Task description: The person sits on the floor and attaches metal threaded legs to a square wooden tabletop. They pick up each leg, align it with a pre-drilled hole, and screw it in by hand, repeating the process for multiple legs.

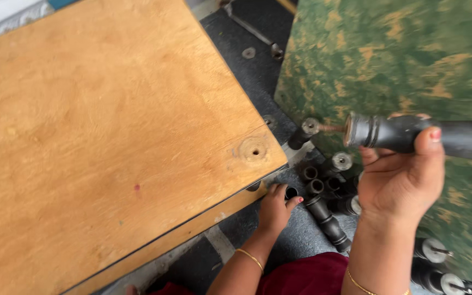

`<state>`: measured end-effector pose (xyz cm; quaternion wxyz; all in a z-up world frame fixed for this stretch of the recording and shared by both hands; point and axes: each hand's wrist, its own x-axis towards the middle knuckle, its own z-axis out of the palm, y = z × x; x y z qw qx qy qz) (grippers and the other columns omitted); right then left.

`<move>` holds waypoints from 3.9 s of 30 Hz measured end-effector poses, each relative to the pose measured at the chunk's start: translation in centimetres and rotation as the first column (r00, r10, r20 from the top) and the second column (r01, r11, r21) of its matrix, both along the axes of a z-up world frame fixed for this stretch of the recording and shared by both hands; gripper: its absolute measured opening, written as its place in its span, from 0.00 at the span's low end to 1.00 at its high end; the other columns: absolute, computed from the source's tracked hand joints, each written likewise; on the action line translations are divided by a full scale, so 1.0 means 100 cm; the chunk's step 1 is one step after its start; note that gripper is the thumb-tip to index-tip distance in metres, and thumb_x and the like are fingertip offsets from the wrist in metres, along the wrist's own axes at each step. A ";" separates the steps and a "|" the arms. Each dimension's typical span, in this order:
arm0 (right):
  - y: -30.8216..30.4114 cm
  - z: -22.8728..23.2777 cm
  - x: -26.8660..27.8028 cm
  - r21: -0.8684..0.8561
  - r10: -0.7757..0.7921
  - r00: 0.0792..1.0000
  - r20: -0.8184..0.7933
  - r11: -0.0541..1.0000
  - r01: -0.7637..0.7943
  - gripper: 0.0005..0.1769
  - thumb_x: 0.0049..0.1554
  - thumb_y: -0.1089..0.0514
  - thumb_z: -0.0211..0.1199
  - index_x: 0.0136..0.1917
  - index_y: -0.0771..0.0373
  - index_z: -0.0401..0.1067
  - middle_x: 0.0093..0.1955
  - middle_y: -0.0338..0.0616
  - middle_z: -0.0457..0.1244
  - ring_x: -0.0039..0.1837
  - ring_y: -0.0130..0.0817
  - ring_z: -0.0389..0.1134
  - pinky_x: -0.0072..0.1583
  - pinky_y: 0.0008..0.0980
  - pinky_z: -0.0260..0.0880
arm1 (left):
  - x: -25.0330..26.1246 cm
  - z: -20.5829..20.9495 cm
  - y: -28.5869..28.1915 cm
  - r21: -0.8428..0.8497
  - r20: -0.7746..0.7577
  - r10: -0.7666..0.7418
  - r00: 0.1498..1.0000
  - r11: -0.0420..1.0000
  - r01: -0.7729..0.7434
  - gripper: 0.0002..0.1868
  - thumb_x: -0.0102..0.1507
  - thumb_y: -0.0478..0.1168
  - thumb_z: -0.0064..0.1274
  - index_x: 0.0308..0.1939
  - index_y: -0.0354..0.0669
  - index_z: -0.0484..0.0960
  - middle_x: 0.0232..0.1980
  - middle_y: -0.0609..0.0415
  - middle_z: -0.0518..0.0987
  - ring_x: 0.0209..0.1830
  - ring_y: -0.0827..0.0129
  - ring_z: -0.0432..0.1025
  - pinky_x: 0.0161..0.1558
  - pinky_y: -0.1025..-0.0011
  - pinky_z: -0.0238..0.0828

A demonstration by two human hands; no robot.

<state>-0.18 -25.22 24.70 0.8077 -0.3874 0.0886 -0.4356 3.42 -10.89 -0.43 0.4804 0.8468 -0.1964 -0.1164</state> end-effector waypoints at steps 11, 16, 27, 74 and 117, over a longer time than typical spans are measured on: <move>-0.017 -0.032 -0.007 0.148 0.023 0.999 0.038 0.989 -0.028 0.29 0.68 0.36 0.62 0.60 0.64 0.64 0.53 0.47 0.64 0.58 0.45 0.69 0.67 0.48 0.73 | -0.024 0.072 0.054 -0.083 -0.127 0.051 0.991 0.995 -0.061 0.31 0.63 0.59 0.58 0.59 0.37 0.79 0.59 0.45 0.82 0.38 0.56 0.80 0.43 0.60 0.79; 0.009 0.005 -0.008 0.126 0.036 0.989 0.145 0.990 -0.055 0.22 0.70 0.43 0.63 0.63 0.60 0.60 0.50 0.46 0.62 0.54 0.43 0.68 0.61 0.45 0.71 | -0.026 0.144 0.100 -0.521 0.247 0.394 0.886 0.824 -0.221 0.34 0.60 0.57 0.67 0.58 0.33 0.77 0.51 0.46 0.81 0.47 0.61 0.76 0.49 0.62 0.76; 0.111 0.077 0.059 -0.441 0.298 0.951 0.081 0.866 -0.234 0.15 0.62 0.62 0.61 0.60 0.64 0.63 0.42 0.53 0.64 0.40 0.41 0.67 0.48 0.39 0.72 | 0.037 0.189 0.065 -0.790 0.124 0.049 0.991 0.609 0.069 0.28 0.67 0.57 0.60 0.59 0.38 0.80 0.58 0.52 0.82 0.59 0.64 0.76 0.62 0.65 0.73; 0.129 0.069 0.096 -0.597 0.333 0.912 -0.239 0.691 -0.409 0.14 0.55 0.64 0.58 0.55 0.68 0.64 0.43 0.48 0.63 0.39 0.38 0.67 0.44 0.38 0.72 | 0.046 0.163 0.070 -0.634 0.303 0.108 0.947 0.764 0.116 0.28 0.69 0.62 0.53 0.55 0.40 0.83 0.54 0.50 0.84 0.55 0.60 0.79 0.58 0.64 0.74; 0.139 0.068 0.071 -0.696 0.084 0.955 -0.285 0.666 -0.267 0.14 0.63 0.66 0.66 0.57 0.65 0.63 0.46 0.44 0.66 0.40 0.31 0.72 0.48 0.33 0.76 | 0.029 0.158 0.083 -0.617 0.221 -0.033 0.975 0.770 0.166 0.24 0.69 0.60 0.51 0.53 0.44 0.84 0.50 0.56 0.86 0.53 0.66 0.80 0.56 0.67 0.76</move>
